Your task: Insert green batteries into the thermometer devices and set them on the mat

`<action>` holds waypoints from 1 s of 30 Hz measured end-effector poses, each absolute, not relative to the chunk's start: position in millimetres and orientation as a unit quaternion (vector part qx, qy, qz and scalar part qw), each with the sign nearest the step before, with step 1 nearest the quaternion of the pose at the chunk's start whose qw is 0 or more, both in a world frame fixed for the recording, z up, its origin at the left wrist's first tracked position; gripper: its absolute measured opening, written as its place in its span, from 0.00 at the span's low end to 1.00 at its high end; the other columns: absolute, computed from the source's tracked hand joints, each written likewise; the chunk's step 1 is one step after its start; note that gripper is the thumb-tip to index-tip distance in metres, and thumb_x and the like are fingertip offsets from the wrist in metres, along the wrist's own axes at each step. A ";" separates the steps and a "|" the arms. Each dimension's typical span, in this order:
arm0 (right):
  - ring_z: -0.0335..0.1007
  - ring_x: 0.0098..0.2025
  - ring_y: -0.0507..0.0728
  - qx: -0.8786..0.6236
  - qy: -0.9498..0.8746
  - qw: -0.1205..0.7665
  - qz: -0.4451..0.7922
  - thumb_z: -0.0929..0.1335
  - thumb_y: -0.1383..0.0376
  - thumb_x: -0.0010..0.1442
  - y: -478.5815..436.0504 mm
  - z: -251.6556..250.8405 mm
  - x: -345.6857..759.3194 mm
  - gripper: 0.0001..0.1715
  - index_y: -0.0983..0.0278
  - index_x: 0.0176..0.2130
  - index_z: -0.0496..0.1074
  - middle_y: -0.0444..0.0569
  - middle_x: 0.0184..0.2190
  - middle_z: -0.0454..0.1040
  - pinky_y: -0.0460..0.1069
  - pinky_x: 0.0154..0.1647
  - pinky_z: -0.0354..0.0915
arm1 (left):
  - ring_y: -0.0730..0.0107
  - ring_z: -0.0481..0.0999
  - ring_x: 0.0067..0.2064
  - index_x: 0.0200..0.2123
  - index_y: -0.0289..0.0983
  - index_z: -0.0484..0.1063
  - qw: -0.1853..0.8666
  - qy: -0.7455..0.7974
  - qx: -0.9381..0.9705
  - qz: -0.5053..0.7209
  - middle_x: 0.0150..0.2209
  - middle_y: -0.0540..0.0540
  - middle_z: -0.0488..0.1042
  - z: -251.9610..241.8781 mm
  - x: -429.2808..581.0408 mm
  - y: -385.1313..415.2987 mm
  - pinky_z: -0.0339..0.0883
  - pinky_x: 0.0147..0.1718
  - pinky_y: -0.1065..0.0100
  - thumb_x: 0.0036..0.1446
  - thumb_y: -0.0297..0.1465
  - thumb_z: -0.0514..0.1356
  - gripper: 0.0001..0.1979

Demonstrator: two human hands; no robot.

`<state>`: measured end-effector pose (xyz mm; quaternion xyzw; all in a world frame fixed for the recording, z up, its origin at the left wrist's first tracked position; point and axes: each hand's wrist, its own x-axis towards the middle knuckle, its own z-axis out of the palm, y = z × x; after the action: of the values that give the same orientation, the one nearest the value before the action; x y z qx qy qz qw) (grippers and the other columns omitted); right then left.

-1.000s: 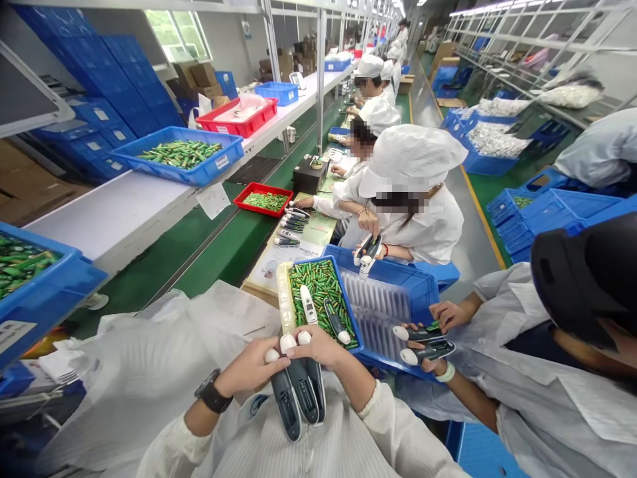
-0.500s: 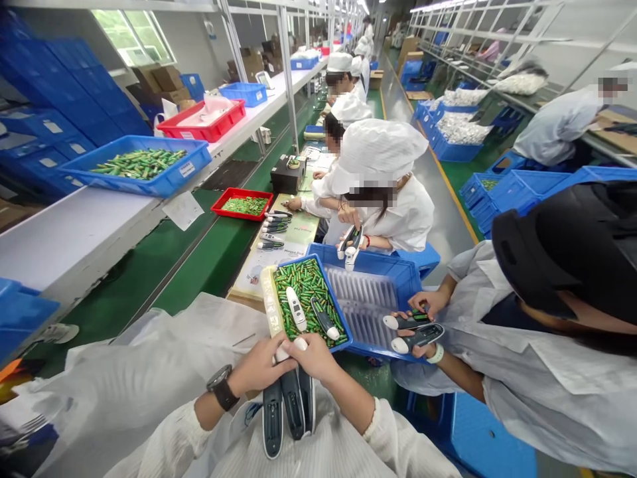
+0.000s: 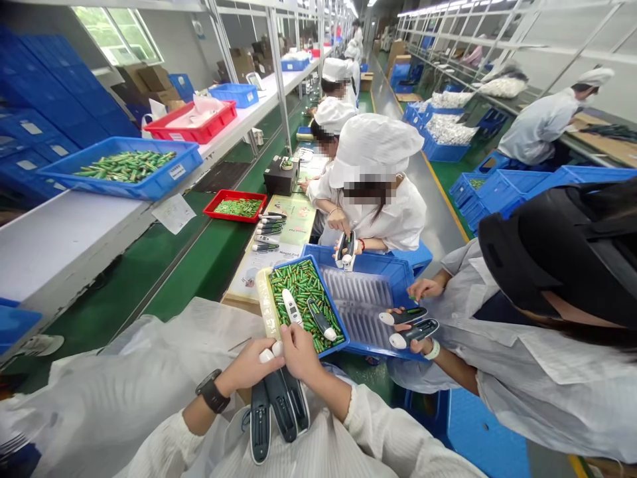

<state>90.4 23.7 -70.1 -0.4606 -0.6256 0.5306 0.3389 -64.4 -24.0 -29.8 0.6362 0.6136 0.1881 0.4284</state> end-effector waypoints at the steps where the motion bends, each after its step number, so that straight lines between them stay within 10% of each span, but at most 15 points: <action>1: 0.59 0.26 0.52 -0.461 -0.631 0.338 0.526 0.56 0.47 0.69 24.6 -71.6 87.2 0.27 0.61 0.26 0.59 0.40 0.21 0.61 0.47 0.30 0.51 | 0.72 0.66 0.30 0.28 0.34 0.71 0.436 0.609 0.636 0.186 0.27 0.50 0.71 -31.8 -67.3 -24.4 0.57 0.29 0.71 0.57 0.48 0.61 0.21; 14: 0.66 0.27 0.53 -0.514 -0.715 0.257 0.398 0.57 0.52 0.70 57.4 -84.6 82.4 0.24 0.62 0.30 0.67 0.44 0.23 0.71 0.47 0.30 0.53 | 0.68 0.70 0.36 0.37 0.34 0.72 0.489 0.609 0.541 0.312 0.33 0.47 0.74 -55.2 -83.9 -44.7 0.66 0.37 0.69 0.60 0.49 0.58 0.21; 22: 0.77 0.44 0.61 -0.615 -0.739 0.000 0.275 0.67 0.57 0.64 122.7 -115.0 93.3 0.14 0.64 0.40 0.77 0.60 0.40 0.80 0.48 0.40 0.63 | 0.71 0.69 0.19 0.40 0.35 0.70 0.443 0.730 0.321 0.411 0.22 0.53 0.68 -72.4 -102.7 -64.5 0.66 0.18 0.69 0.56 0.53 0.59 0.25; 30: 0.77 0.43 0.60 -0.629 -0.720 -0.003 0.293 0.69 0.63 0.61 124.7 -124.9 79.6 0.10 0.68 0.38 0.76 0.61 0.39 0.80 0.48 0.39 0.63 | 0.70 0.68 0.22 0.30 0.34 0.73 0.380 0.744 0.317 0.449 0.21 0.51 0.69 -75.3 -115.2 -63.0 0.64 0.21 0.70 0.55 0.52 0.61 0.24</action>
<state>79.6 124.7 -124.9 -0.6288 -0.7203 0.2928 -0.0026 -115.2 -63.0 -75.3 0.3166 0.7443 0.4489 0.3798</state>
